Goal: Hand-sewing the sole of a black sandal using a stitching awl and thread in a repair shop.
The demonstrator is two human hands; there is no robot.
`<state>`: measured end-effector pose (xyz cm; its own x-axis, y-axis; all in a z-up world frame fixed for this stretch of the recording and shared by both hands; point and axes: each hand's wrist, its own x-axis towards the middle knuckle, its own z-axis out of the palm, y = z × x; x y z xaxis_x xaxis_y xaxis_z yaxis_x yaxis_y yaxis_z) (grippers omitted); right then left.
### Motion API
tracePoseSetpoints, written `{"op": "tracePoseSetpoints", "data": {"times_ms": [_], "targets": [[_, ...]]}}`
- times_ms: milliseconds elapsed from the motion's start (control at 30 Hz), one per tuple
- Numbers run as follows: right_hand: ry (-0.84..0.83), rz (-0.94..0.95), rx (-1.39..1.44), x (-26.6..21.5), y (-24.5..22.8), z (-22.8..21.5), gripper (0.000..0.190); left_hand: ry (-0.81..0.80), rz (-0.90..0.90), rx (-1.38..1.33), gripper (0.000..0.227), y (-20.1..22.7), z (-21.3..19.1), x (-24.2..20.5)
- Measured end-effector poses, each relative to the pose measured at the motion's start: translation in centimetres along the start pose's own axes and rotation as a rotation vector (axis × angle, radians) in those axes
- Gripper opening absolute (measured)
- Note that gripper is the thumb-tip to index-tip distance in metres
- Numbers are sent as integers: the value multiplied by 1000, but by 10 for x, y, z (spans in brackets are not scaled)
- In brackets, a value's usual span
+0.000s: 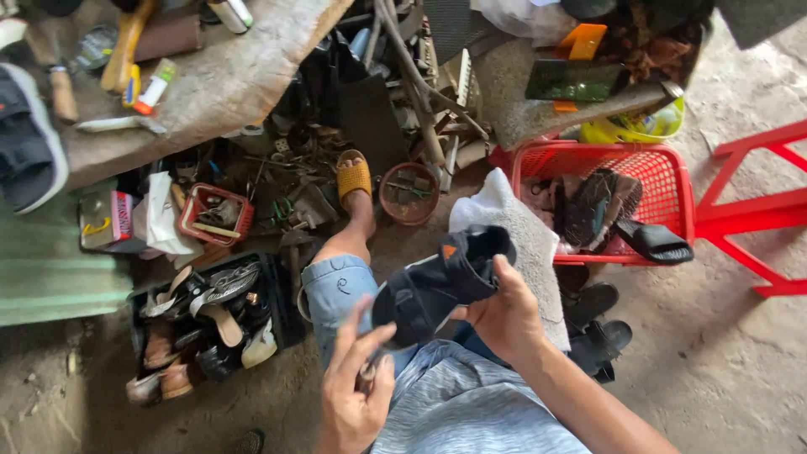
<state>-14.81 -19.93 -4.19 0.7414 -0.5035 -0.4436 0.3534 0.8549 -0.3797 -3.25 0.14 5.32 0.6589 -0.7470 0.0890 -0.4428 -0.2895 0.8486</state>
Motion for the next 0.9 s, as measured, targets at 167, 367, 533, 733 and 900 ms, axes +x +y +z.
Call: {"op": "tracePoseSetpoints", "data": {"times_ms": [167,367,533,733,900], "targets": [[-360,6,79,-19,-20,-3,64,135,-242,-198,26,-23,19,-1],[-586,-47,-94,-22,-50,0,81,-9,-86,-308,23,-14,4,27],[297,-334,-362,7,-52,-75,52,-47,-353,-217,38,-15,-27,61],[213,-413,-550,26,-55,-74,55,283,-89,-36,13,-23,-103,119],[172,-340,-520,22,-62,-74,54,375,-51,2,46,-38,-144,127]]}}
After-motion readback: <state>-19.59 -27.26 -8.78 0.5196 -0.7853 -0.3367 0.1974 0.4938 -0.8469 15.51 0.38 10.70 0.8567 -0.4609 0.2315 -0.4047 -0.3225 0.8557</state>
